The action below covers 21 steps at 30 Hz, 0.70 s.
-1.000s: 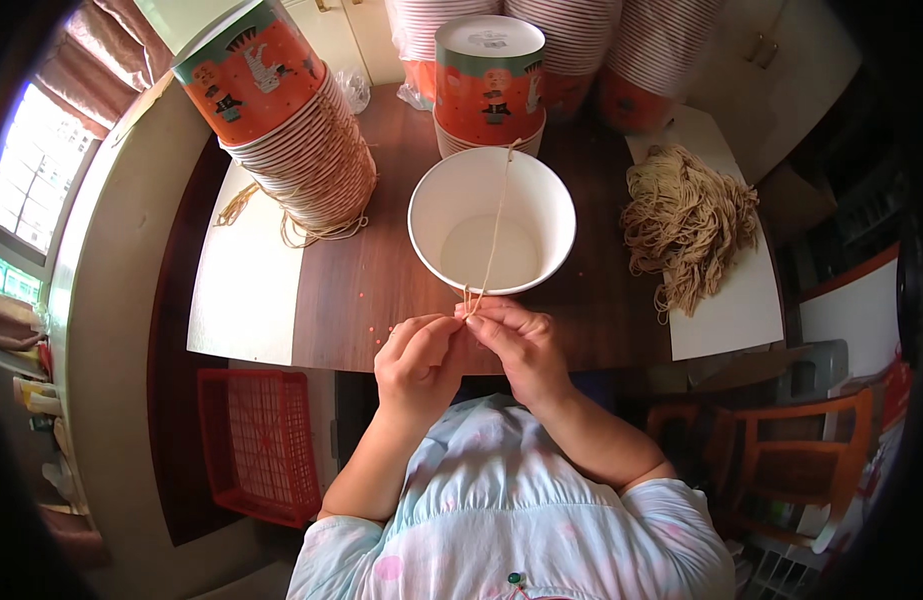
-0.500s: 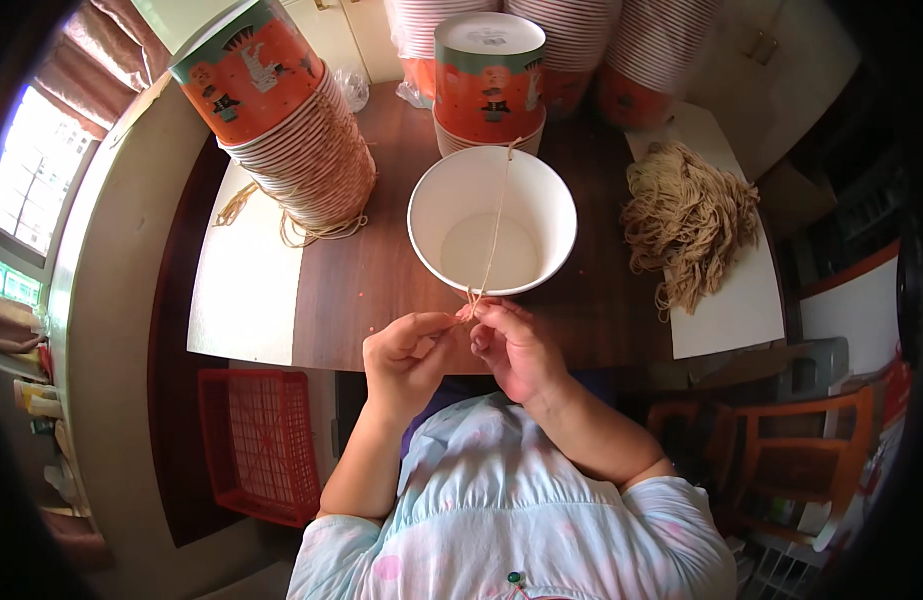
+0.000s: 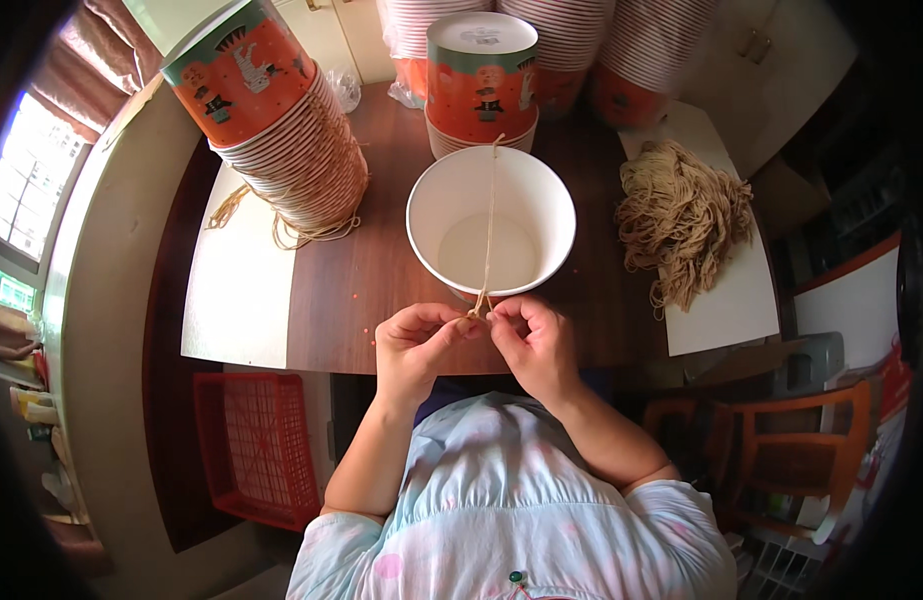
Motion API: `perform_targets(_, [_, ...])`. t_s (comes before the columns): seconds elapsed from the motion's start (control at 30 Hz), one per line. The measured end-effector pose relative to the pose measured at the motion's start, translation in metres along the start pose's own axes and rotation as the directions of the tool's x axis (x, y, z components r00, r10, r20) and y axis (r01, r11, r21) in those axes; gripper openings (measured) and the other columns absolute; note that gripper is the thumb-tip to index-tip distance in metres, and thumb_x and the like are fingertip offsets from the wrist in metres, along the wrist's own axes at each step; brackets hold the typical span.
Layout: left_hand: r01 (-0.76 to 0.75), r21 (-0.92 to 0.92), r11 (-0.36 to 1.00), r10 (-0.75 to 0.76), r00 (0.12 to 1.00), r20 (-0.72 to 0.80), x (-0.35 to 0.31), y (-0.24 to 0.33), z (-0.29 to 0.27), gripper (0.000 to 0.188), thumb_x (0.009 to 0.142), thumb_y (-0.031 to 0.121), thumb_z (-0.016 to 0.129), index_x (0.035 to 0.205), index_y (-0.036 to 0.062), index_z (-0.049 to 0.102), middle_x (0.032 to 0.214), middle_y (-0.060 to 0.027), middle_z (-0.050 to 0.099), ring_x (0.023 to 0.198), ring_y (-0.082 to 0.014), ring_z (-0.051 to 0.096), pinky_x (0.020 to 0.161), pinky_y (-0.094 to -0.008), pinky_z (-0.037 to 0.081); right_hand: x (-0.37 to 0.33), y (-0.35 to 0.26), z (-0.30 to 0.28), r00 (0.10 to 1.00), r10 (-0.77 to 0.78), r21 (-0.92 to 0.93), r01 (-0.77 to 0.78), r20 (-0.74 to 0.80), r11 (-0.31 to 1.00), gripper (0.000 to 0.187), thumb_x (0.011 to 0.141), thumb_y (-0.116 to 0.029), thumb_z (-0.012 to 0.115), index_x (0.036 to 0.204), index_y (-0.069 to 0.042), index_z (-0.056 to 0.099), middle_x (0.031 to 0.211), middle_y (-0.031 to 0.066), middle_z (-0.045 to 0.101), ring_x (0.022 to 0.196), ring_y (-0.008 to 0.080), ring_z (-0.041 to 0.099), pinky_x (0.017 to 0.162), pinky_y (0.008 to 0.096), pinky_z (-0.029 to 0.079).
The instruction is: Thread and knot twine strings through pre-drilled holes in paper buckets to create handles.
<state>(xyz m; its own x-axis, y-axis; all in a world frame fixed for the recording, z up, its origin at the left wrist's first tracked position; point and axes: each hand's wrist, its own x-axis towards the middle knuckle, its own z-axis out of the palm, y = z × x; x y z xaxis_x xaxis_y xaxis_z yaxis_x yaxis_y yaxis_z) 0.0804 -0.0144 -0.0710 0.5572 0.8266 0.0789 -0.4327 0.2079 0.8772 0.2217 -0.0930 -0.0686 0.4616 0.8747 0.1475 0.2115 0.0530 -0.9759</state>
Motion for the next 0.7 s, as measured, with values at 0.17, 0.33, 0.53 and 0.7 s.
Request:
perform_targets(0.17, [0.015, 0.004, 1.000, -0.015, 1.000, -0.015, 0.001, -0.002, 0.002, 0.007, 0.086, -0.005, 0.064, 0.092, -0.0073, 0.064, 0.093, -0.0147, 0.069, 0.085, -0.0195, 0.068, 0.081, -0.0304, 0.055, 0.004, 0.004, -0.007, 0.977, -0.204, -0.244, 0.181, -0.070, 0.953, 0.006, 0.082, -0.004, 0.067, 0.084, 0.001, 0.064, 0.076, 0.0082, 0.065, 0.059, 0.0094, 0.058, 0.051, 0.0249, 0.047])
perform_targets(0.33, [-0.051, 0.079, 0.996, 0.053, 0.998, -0.016, 0.002, -0.004, 0.010, 0.004, 0.086, -0.006, 0.063, 0.090, -0.0072, 0.063, 0.099, -0.0166, 0.068, 0.085, -0.0173, 0.066, 0.081, -0.0289, 0.054, 0.002, 0.003, -0.010, 0.971, -0.235, -0.277, 0.212, -0.050, 0.937, 0.013, 0.079, -0.003, 0.068, 0.090, 0.000, 0.063, 0.082, 0.0088, 0.063, 0.056, 0.0129, 0.056, 0.051, 0.0260, 0.046])
perform_targets(0.53, [-0.047, 0.088, 0.995, 0.049, 0.999, -0.018, 0.004, -0.003, 0.011, 0.004, 0.086, -0.005, 0.063, 0.090, -0.0071, 0.062, 0.096, -0.0158, 0.068, 0.084, -0.0165, 0.066, 0.079, -0.0284, 0.055, 0.004, -0.013, -0.015, 0.852, -0.524, -0.550, 0.430, -0.017, 0.716, 0.025, 0.074, -0.015, 0.071, 0.096, -0.011, 0.061, 0.089, 0.0050, 0.060, 0.073, 0.0264, 0.058, 0.065, 0.0378, 0.045])
perform_targets(0.7, [-0.045, 0.125, 0.991, 0.045, 0.999, 0.004, 0.003, 0.000, 0.012, 0.005, 0.086, -0.006, 0.063, 0.091, -0.0076, 0.061, 0.093, -0.0145, 0.068, 0.082, -0.0158, 0.066, 0.076, -0.0272, 0.055, 0.010, -0.012, -0.012, 0.862, -0.503, -0.482, 0.471, 0.071, 0.739, 0.023, 0.073, -0.005, 0.071, 0.094, -0.008, 0.063, 0.089, 0.0055, 0.062, 0.077, 0.0259, 0.059, 0.068, 0.0361, 0.047])
